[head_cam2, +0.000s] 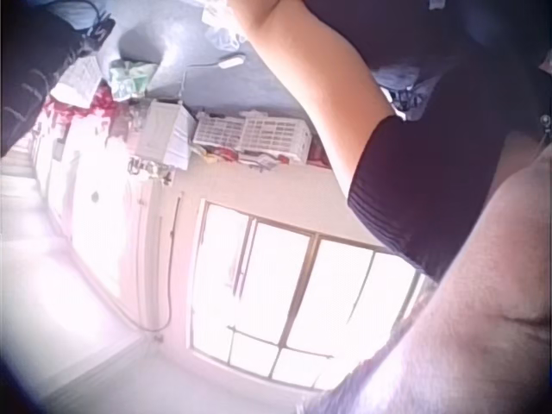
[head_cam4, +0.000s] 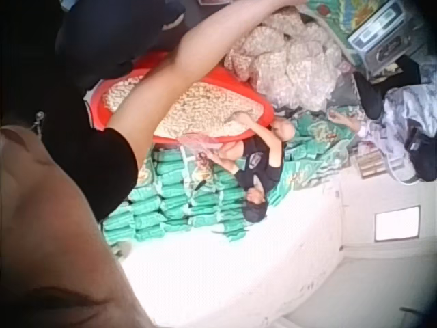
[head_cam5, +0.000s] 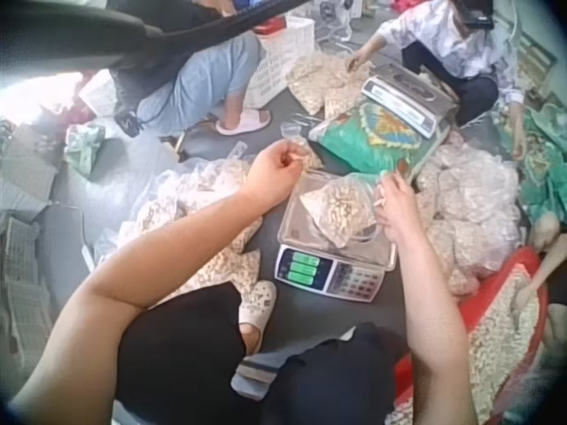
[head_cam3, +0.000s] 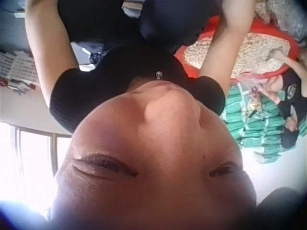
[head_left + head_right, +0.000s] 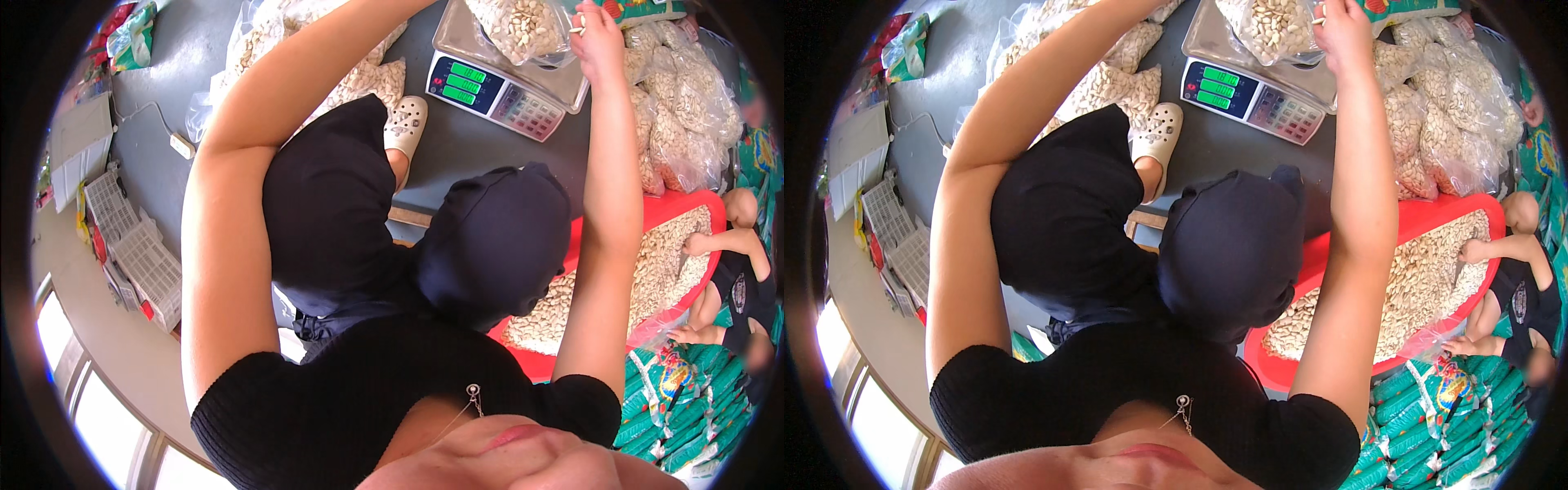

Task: The person scoops grains from a red basin into clear plastic bags and places them on a digital scale to measure weight. They adjust the contents to reach a target weight, then set the filled bags aside. The process repeats with multiple bags throughout the clip.

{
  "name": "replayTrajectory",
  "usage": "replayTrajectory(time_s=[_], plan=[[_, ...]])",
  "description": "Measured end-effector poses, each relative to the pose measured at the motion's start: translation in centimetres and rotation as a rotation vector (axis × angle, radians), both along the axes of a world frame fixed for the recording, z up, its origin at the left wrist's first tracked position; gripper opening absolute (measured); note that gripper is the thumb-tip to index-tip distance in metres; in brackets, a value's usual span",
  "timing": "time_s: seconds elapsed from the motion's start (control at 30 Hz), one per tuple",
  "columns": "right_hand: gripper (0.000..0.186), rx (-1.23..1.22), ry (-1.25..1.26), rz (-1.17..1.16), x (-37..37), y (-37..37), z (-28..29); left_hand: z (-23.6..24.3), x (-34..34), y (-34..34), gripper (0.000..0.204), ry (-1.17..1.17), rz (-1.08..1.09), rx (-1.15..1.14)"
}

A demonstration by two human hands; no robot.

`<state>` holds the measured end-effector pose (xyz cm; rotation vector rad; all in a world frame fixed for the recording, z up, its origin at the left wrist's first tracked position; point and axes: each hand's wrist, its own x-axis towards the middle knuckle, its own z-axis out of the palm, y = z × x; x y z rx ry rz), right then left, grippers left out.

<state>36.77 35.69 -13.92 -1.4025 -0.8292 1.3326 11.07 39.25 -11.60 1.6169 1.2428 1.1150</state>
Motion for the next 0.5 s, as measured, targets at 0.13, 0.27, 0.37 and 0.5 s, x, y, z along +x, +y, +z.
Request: replayTrajectory(time_s=[0.13, 0.27, 0.37, 0.5], plan=[[0.037, 0.329, -1.09, 0.291, 0.1, 1.9, -4.0, -0.2, -0.2, 0.2, 0.014, 0.053, 0.009, -0.013], [0.038, 0.135, -1.326, 0.525, -2.7, 3.6, -6.7, 0.0, -0.8, 0.0, 0.014, 0.129, 0.002, -0.05], [0.044, 0.008, -1.435, 0.622, -4.2, 4.0, -8.6, -1.2, -0.4, -0.1, 0.013, 0.105, -0.05, -0.102], [0.041, 0.08, -1.614, 0.598, -7.4, 2.7, -9.4, -1.1, -1.7, -1.0, 0.013, 0.183, 0.007, -0.135]])
